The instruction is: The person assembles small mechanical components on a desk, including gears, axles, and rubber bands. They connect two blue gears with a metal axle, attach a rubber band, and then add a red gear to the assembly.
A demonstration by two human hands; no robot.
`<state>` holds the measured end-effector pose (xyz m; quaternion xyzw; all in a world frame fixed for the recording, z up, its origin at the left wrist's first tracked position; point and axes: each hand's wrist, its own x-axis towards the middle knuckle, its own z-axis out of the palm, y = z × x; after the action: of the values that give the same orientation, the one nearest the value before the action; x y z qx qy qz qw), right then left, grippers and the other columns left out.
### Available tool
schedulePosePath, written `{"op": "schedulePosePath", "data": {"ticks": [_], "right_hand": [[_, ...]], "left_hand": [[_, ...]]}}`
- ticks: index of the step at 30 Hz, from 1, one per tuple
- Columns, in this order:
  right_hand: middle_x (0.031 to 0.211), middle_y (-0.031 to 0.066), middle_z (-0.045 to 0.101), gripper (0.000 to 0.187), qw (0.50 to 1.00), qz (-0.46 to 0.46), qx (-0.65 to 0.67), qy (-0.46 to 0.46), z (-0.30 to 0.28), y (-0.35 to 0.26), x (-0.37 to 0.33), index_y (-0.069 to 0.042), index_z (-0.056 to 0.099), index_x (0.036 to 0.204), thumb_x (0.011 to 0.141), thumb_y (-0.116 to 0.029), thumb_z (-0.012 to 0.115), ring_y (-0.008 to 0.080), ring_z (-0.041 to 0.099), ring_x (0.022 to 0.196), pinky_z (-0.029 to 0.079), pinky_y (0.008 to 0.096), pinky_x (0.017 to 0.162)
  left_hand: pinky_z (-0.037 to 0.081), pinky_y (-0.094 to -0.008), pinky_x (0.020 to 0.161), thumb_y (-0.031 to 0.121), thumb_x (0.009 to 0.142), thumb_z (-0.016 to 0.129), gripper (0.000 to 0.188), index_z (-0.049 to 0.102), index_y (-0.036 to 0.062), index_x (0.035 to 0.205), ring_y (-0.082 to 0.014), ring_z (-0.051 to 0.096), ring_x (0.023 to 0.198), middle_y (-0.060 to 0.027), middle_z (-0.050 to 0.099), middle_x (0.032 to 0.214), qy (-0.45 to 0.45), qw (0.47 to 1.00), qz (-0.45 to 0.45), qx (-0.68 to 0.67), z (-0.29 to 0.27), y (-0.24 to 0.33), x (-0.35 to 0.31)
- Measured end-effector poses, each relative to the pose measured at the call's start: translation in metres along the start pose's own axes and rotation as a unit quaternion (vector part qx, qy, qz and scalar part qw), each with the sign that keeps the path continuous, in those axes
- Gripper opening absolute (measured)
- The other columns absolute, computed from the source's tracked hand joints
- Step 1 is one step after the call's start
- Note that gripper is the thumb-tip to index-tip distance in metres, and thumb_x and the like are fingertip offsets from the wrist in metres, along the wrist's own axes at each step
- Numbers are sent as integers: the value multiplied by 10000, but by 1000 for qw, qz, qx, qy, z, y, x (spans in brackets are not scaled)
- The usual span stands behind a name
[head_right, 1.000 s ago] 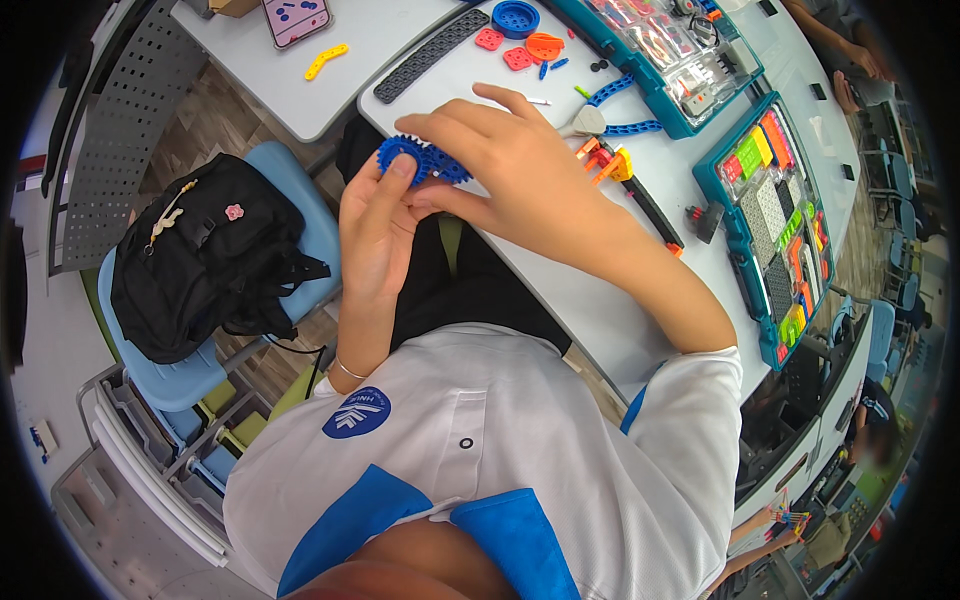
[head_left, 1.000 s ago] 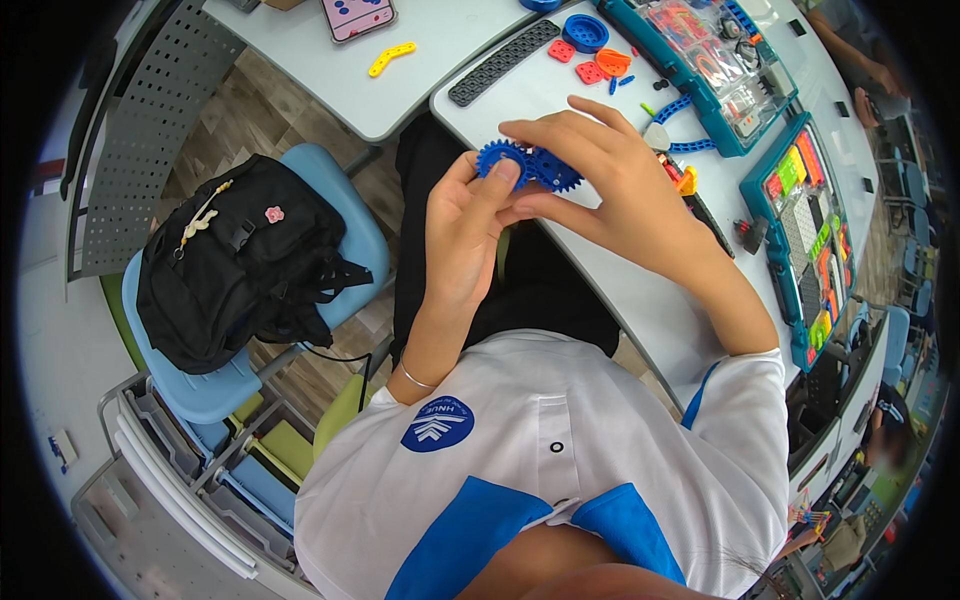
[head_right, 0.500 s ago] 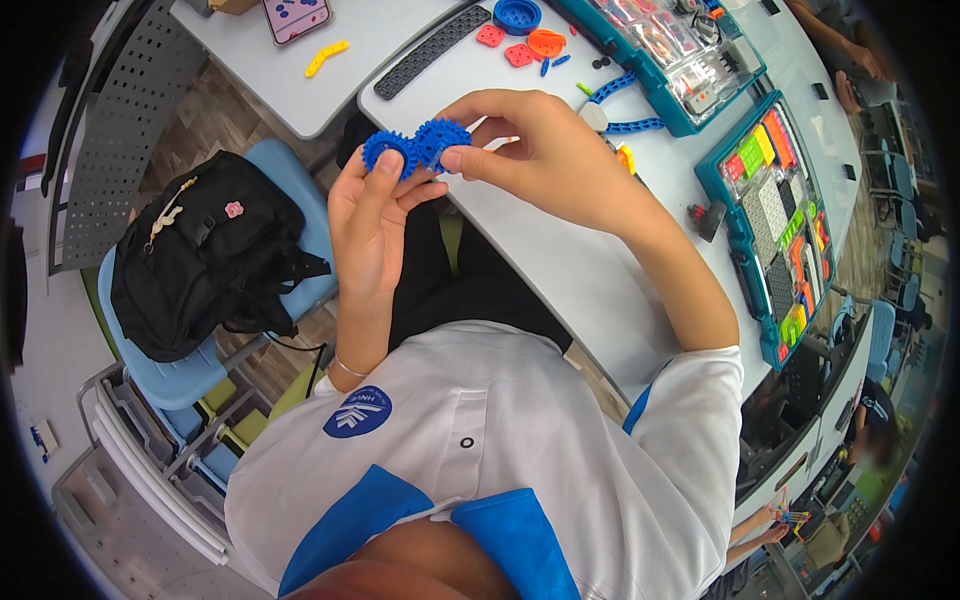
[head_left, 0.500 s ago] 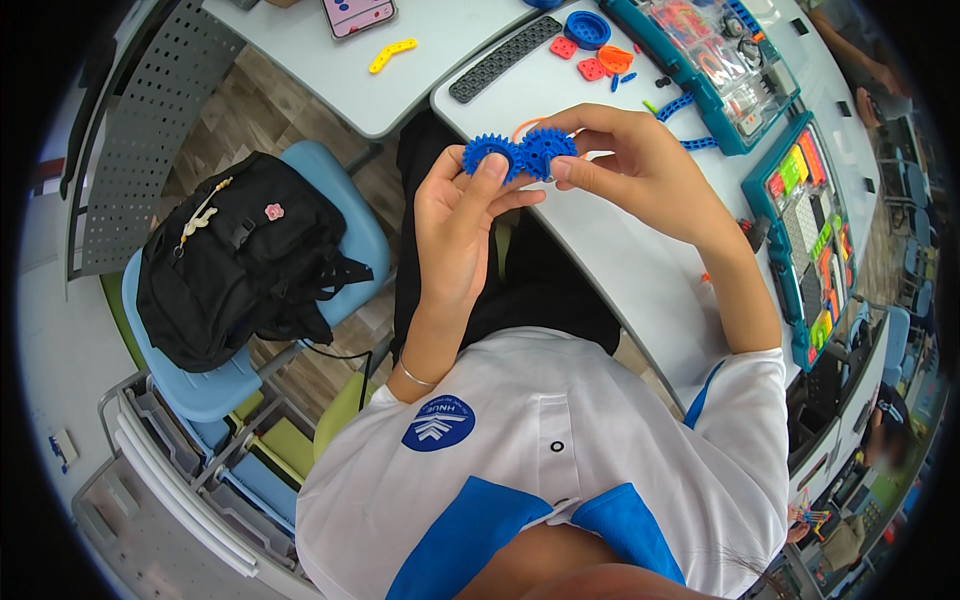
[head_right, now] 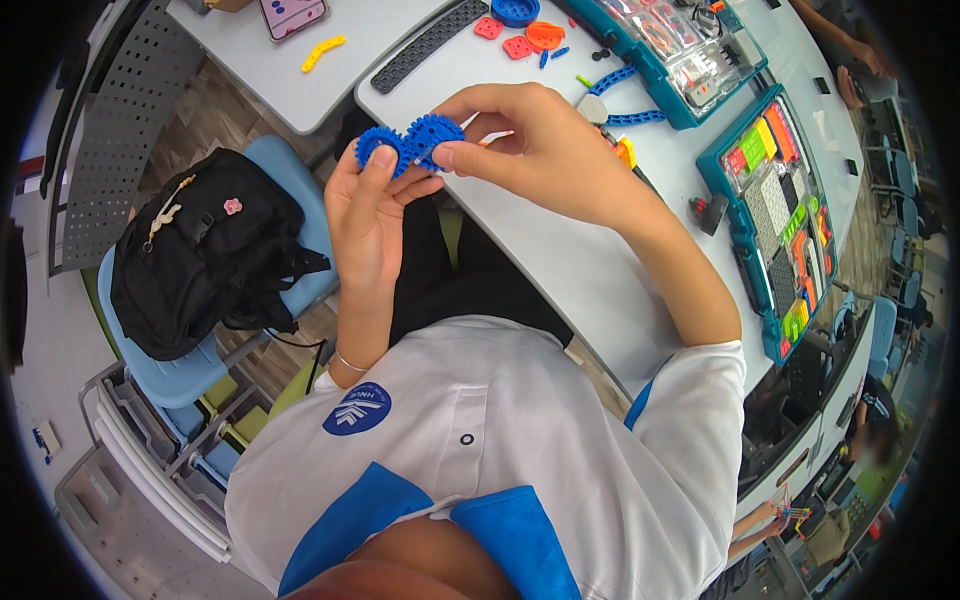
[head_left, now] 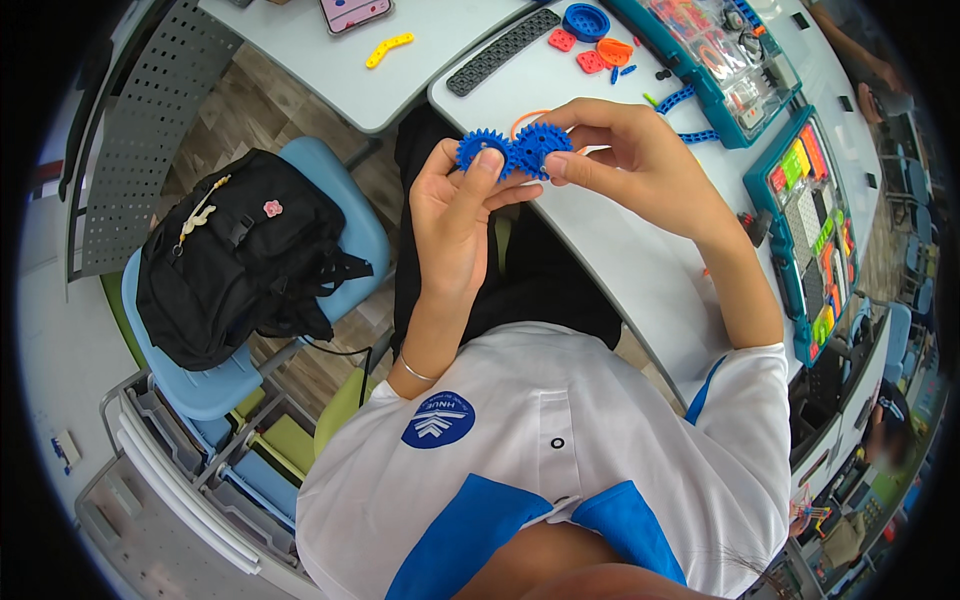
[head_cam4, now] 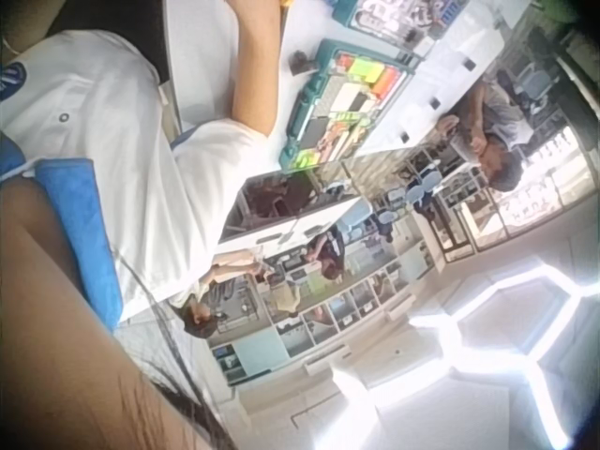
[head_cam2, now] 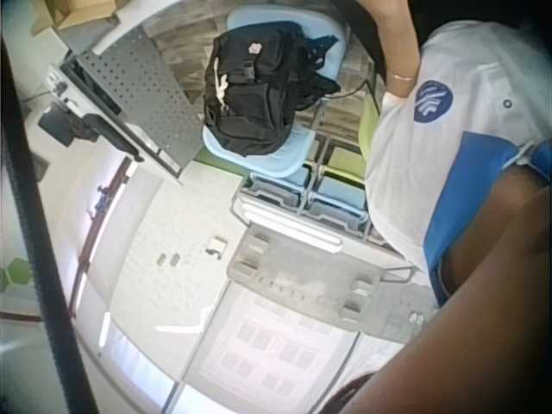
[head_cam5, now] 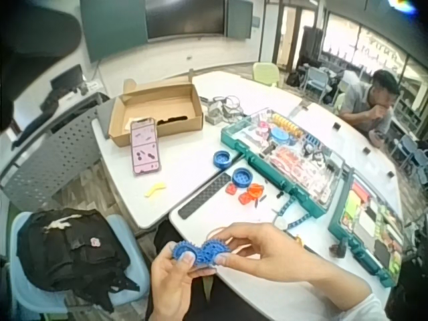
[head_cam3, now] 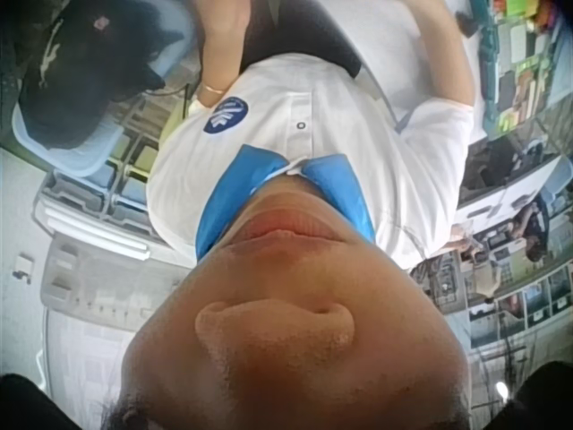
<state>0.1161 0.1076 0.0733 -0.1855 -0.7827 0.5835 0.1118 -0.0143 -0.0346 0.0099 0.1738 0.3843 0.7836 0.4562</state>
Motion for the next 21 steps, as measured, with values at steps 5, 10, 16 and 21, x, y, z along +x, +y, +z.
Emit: {"op": "schedulePosePath", "data": {"ticks": [5, 10, 16, 21], "right_hand": [[903, 88, 706, 308, 999, 31, 32, 2, -3, 4, 1, 35, 665, 1110, 905, -191, 702, 134, 694, 806, 555, 268, 731], [864, 85, 709, 316, 999, 22, 25, 13, -3, 8, 1, 33, 673, 1101, 903, -212, 705, 134, 706, 796, 553, 261, 722], [865, 83, 710, 307, 1000, 21, 15, 12, -3, 8, 1, 34, 673, 1097, 903, -202, 703, 131, 709, 796, 554, 257, 711], [847, 72, 703, 301, 1000, 4, -5, 16, 0, 9, 0, 35, 674, 1093, 903, -197, 700, 123, 705, 787, 549, 241, 690]], "left_hand": [[619, -356, 783, 195, 975, 618, 237, 557, -21, 1049, -227, 726, 874, -159, 697, 982, -9, 999, -35, 11, 1, 5, 2], [613, -366, 801, 213, 995, 586, 261, 562, -30, 1088, -259, 719, 937, -169, 689, 1032, -16, 998, -55, -7, 0, 8, 0], [610, -377, 808, 216, 1006, 565, 266, 558, -34, 1096, -286, 714, 967, -170, 688, 1041, -18, 998, -56, -2, 3, 11, -1], [617, -355, 765, 205, 997, 587, 270, 559, -42, 1103, -282, 720, 939, -169, 691, 1024, -18, 999, -39, 10, -2, 7, -2]]}}
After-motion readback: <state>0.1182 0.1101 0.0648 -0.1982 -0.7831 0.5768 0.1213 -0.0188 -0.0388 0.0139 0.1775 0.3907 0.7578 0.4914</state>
